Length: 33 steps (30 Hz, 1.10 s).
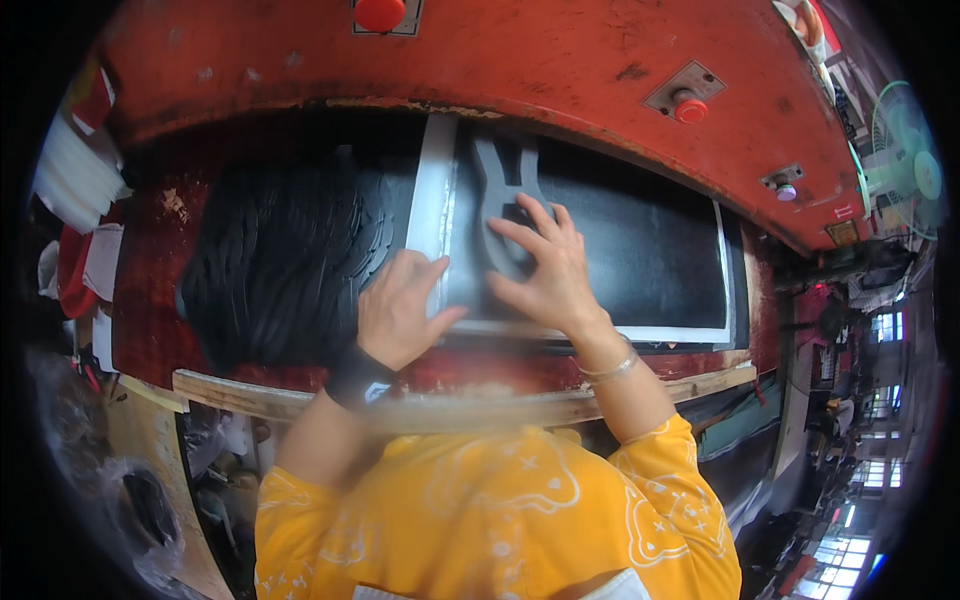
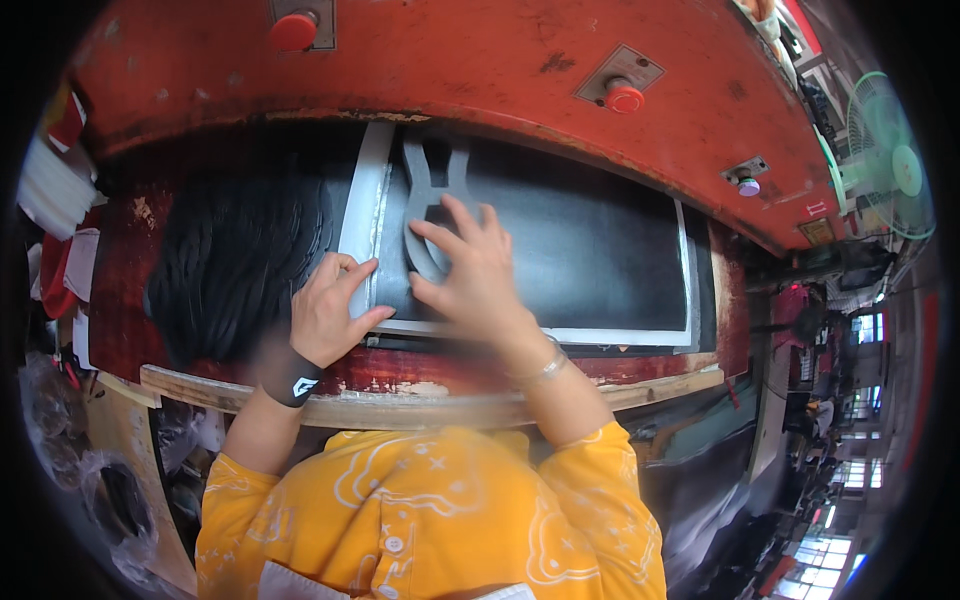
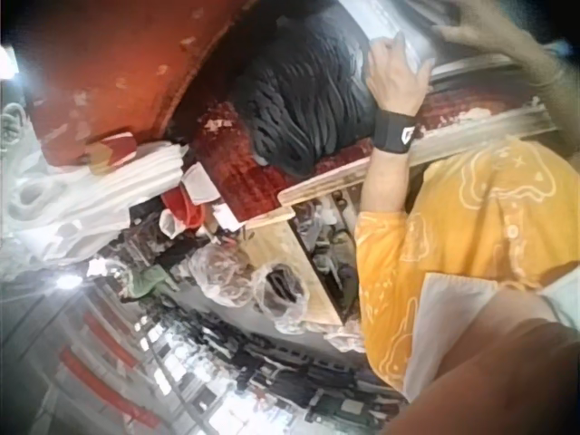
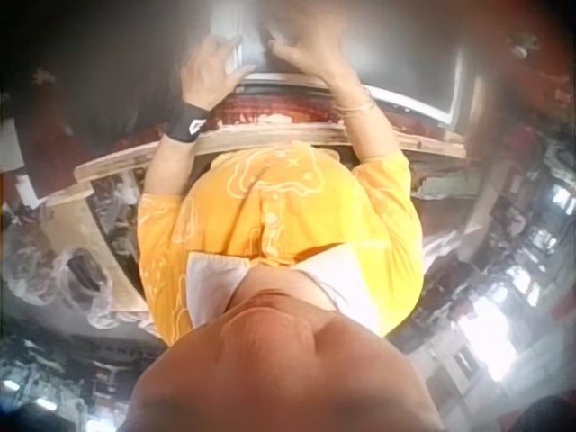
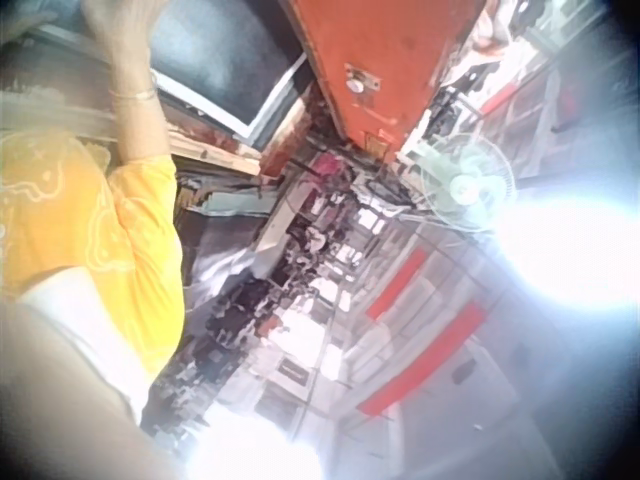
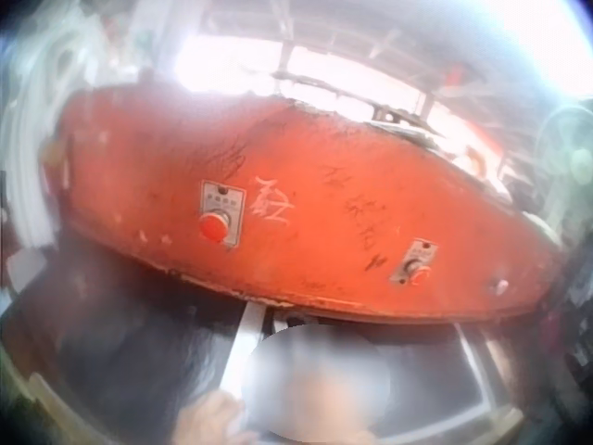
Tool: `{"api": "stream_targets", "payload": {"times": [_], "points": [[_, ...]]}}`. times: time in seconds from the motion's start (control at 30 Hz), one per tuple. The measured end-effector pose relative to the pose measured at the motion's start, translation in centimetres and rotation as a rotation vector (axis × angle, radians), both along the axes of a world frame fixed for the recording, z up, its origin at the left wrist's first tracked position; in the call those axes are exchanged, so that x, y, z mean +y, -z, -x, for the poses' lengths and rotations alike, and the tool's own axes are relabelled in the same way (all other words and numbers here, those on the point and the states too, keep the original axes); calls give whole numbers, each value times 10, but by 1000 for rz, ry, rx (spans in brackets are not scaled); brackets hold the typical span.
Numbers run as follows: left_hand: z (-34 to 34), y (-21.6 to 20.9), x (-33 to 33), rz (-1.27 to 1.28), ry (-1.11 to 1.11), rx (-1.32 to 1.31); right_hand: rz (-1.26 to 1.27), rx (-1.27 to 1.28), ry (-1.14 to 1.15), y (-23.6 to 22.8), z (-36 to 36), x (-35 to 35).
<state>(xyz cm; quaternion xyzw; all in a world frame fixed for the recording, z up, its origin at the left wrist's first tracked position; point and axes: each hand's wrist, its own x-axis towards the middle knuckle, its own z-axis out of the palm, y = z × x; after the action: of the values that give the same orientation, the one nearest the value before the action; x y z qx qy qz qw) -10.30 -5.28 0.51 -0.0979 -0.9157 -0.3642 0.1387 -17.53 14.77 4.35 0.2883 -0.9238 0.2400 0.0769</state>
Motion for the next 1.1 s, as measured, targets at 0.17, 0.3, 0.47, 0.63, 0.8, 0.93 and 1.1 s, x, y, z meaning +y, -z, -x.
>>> {"api": "stream_targets", "payload": {"times": [0.17, 0.3, 0.47, 0.63, 0.8, 0.93, 1.1], "points": [[0, 2, 0, -62, -14, -11, -3, 73, 29, 16, 11, -27], [1, 1, 0, -54, -20, -34, -38, 115, 31, 21, 10, -28], [4, -2, 0, -43, -16, -86, -66, 123, 37, 19, 8, -31], [16, -5, -2, -43, -26, -81, -42, 19, 13, 14, 19, -31], [26, -13, 4, -48, -34, -35, 267, 158, 30, 4, 63, 44], [9, -17, 30, -484, 127, -216, 446, 585, 551, -11, 111, 157], [22, 10, 51, -162, 282, -60, 618, 916, 994, -69, 192, 287]]}}
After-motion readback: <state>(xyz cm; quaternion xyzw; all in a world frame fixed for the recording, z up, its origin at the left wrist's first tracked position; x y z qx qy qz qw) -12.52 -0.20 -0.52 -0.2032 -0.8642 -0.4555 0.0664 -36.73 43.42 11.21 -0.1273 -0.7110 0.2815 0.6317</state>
